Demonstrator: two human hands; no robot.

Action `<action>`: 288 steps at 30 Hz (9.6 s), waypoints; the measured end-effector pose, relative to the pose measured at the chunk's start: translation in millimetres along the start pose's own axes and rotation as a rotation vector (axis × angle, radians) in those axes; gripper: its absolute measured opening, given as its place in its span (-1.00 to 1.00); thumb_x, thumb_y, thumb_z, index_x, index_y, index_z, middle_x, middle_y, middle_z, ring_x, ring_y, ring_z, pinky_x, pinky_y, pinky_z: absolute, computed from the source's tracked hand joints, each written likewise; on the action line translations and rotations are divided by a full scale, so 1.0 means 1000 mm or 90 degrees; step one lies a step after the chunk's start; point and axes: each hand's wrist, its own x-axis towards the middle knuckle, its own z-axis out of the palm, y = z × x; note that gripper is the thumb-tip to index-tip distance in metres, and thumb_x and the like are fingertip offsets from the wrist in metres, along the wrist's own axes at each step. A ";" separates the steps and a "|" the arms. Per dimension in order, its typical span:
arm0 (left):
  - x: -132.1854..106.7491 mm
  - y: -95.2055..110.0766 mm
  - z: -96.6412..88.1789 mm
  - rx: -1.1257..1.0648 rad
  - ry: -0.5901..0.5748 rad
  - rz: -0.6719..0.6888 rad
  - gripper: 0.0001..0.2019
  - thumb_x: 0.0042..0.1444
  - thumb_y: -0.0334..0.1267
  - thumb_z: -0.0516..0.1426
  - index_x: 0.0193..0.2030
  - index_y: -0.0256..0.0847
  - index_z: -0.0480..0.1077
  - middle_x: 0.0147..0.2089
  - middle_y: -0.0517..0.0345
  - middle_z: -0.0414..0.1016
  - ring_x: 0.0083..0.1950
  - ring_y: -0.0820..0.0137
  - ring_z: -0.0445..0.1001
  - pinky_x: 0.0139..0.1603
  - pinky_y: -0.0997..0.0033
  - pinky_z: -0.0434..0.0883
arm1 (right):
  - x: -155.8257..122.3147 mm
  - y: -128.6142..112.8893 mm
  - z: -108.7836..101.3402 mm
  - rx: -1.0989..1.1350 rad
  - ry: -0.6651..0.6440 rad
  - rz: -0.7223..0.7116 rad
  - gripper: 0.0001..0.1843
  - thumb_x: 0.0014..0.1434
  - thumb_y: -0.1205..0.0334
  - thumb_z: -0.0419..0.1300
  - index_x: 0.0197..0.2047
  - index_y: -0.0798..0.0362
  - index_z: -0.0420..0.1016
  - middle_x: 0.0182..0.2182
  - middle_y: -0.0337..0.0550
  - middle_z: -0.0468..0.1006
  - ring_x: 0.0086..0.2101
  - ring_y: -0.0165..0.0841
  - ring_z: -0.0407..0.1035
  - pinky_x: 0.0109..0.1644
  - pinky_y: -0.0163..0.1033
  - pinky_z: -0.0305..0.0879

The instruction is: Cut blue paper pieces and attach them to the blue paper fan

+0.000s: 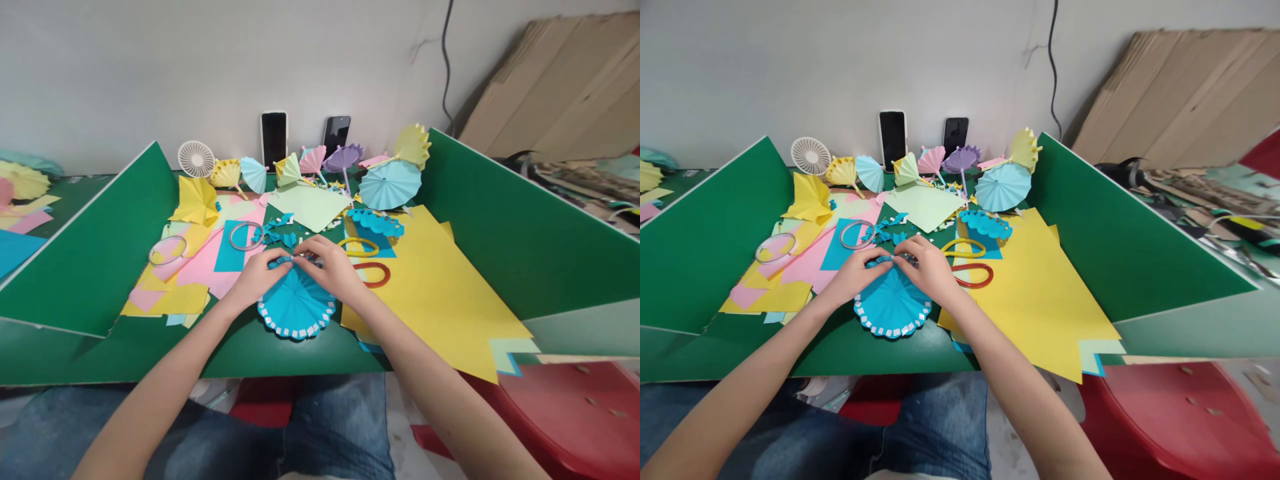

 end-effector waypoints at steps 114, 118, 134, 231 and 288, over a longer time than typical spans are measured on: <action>-0.002 0.002 0.004 0.078 0.010 -0.047 -0.88 -0.10 -0.32 0.00 -0.44 -0.26 0.33 -0.42 0.22 0.40 -0.36 0.45 0.32 -0.33 0.52 0.22 | -0.002 0.004 0.010 -0.143 -0.030 -0.057 -0.84 0.07 0.27 0.00 -0.38 0.09 0.39 -0.36 -0.08 0.42 -0.32 -0.34 0.28 -0.25 -0.25 0.20; -0.003 0.003 0.004 0.095 0.002 -0.054 -0.86 -0.08 -0.31 -0.01 -0.42 -0.25 0.34 -0.39 0.20 0.42 -0.34 0.43 0.34 -0.30 0.50 0.24 | -0.001 0.003 0.010 -0.135 -0.032 -0.047 -0.86 0.06 0.30 0.00 -0.40 0.09 0.38 -0.38 -0.10 0.40 -0.33 -0.35 0.27 -0.27 -0.27 0.19; -0.002 0.002 0.004 0.078 0.001 -0.045 -0.88 -0.08 -0.30 -0.01 -0.44 -0.23 0.33 -0.40 0.23 0.41 -0.34 0.44 0.34 -0.30 0.50 0.25 | 0.000 0.004 0.009 -0.053 -0.023 -0.016 -0.86 0.01 0.37 -0.03 -0.44 0.08 0.34 -0.44 -0.14 0.39 -0.36 -0.37 0.26 -0.28 -0.29 0.17; 0.000 -0.001 0.002 0.058 -0.042 -0.055 -0.84 -0.08 -0.27 0.01 -0.37 -0.23 0.35 -0.33 0.21 0.43 -0.24 0.40 0.34 -0.20 0.49 0.25 | 0.004 0.004 0.001 -0.018 -0.094 -0.012 -0.88 -0.01 0.42 0.04 -0.44 0.11 0.40 -0.49 -0.16 0.42 -0.42 -0.41 0.29 -0.34 -0.32 0.17; 0.001 -0.004 0.001 0.019 -0.022 -0.058 -0.89 -0.11 -0.28 0.01 -0.45 -0.25 0.30 -0.39 0.21 0.37 -0.28 0.41 0.33 -0.22 0.49 0.23 | -0.001 0.001 0.007 -0.177 -0.028 -0.087 -0.88 0.07 0.29 0.02 -0.40 0.08 0.37 -0.42 -0.09 0.38 -0.35 -0.31 0.20 -0.26 -0.22 0.16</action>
